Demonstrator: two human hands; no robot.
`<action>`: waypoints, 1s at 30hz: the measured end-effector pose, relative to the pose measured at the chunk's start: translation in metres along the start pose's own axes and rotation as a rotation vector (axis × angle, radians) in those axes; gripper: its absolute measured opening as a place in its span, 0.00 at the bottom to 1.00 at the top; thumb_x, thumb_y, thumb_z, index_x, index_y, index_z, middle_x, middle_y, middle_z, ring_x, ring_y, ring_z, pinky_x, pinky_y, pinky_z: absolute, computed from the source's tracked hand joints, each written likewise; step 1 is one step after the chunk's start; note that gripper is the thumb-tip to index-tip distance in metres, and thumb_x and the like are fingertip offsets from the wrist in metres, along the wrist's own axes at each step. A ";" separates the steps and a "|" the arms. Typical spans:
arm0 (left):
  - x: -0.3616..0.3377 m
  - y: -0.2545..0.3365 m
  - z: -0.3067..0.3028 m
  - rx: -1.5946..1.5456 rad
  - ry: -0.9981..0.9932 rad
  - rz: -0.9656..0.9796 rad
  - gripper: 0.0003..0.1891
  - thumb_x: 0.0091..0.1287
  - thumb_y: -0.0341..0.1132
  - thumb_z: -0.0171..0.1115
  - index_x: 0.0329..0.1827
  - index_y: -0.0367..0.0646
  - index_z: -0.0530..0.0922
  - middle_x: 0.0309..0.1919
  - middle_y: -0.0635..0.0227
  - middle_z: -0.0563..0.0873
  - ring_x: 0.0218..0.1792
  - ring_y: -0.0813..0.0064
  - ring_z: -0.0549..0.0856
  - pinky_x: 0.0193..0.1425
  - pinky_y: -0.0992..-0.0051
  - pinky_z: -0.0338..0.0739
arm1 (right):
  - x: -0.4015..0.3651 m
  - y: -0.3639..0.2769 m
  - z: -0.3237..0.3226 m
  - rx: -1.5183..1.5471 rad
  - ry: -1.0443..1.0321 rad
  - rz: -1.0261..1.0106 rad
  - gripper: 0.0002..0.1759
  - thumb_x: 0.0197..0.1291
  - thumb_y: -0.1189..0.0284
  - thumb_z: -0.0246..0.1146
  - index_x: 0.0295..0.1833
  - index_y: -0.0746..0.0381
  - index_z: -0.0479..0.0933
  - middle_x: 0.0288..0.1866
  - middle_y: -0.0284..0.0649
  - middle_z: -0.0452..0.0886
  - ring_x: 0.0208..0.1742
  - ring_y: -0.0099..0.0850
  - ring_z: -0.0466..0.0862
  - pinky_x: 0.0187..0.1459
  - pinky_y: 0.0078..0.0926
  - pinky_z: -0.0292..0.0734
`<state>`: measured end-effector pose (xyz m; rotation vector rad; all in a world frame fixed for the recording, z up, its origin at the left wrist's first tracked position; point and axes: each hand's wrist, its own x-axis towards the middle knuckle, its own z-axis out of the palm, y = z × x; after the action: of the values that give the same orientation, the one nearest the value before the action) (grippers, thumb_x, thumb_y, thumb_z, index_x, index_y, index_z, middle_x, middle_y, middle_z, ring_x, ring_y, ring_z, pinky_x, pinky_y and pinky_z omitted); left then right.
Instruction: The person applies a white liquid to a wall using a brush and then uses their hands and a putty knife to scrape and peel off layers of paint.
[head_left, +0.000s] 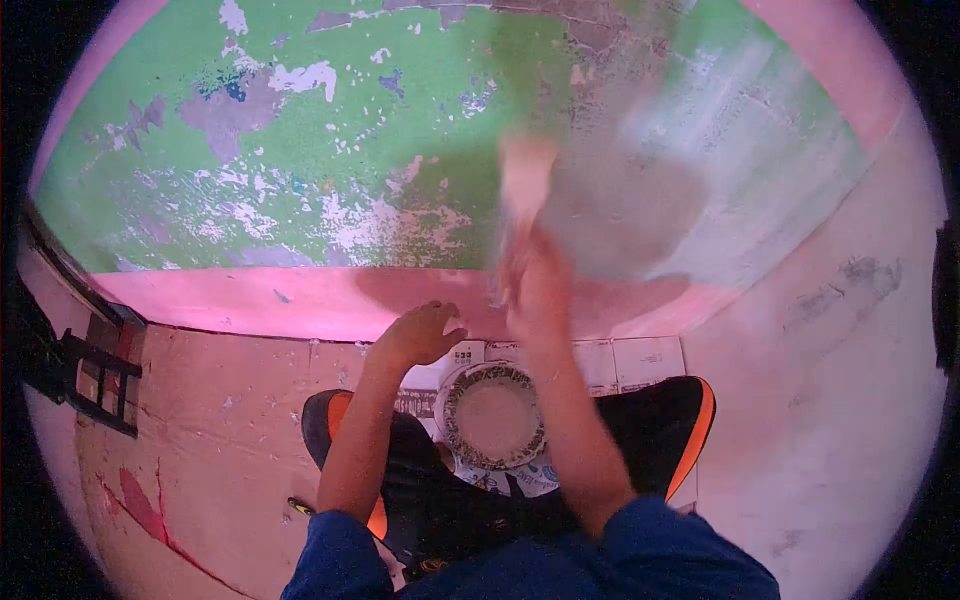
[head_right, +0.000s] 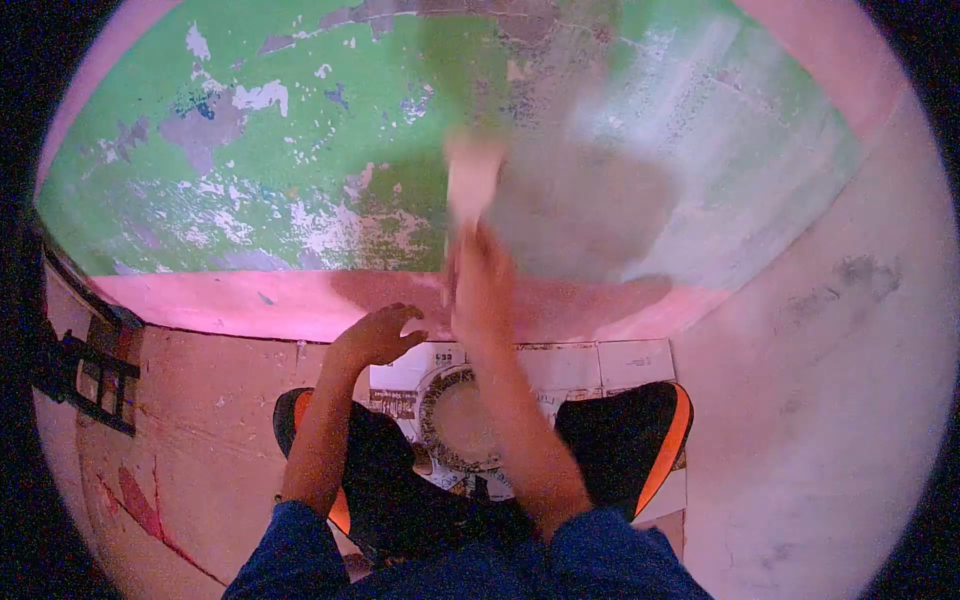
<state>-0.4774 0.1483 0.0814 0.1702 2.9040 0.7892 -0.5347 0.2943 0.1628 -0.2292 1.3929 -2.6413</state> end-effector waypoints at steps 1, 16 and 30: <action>0.001 -0.005 0.000 0.030 0.031 0.033 0.22 0.59 0.47 0.51 0.49 0.39 0.70 0.48 0.51 0.74 0.51 0.54 0.72 0.55 0.65 0.65 | -0.014 0.036 -0.026 -0.167 0.068 0.201 0.10 0.57 0.66 0.52 0.25 0.57 0.68 0.12 0.28 0.63 0.10 0.19 0.61 0.10 0.17 0.53; 0.013 -0.002 0.019 0.162 -0.022 -0.049 0.25 0.60 0.50 0.48 0.52 0.40 0.68 0.51 0.53 0.72 0.53 0.56 0.71 0.58 0.66 0.63 | -0.057 0.129 -0.183 -2.101 -0.955 0.415 0.11 0.48 0.72 0.52 0.33 0.65 0.76 0.33 0.48 0.79 0.34 0.40 0.80 0.33 0.35 0.75; 0.022 0.001 0.022 0.140 -0.065 -0.083 0.25 0.61 0.50 0.47 0.52 0.39 0.68 0.48 0.52 0.74 0.48 0.55 0.74 0.55 0.65 0.65 | -0.085 0.128 -0.216 -1.993 -0.806 0.358 0.10 0.41 0.73 0.55 0.32 0.66 0.75 0.30 0.49 0.78 0.34 0.43 0.80 0.34 0.40 0.75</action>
<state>-0.4957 0.1626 0.0611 0.0863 2.8838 0.5566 -0.4879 0.4137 -0.0696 -0.8576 2.4879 0.0132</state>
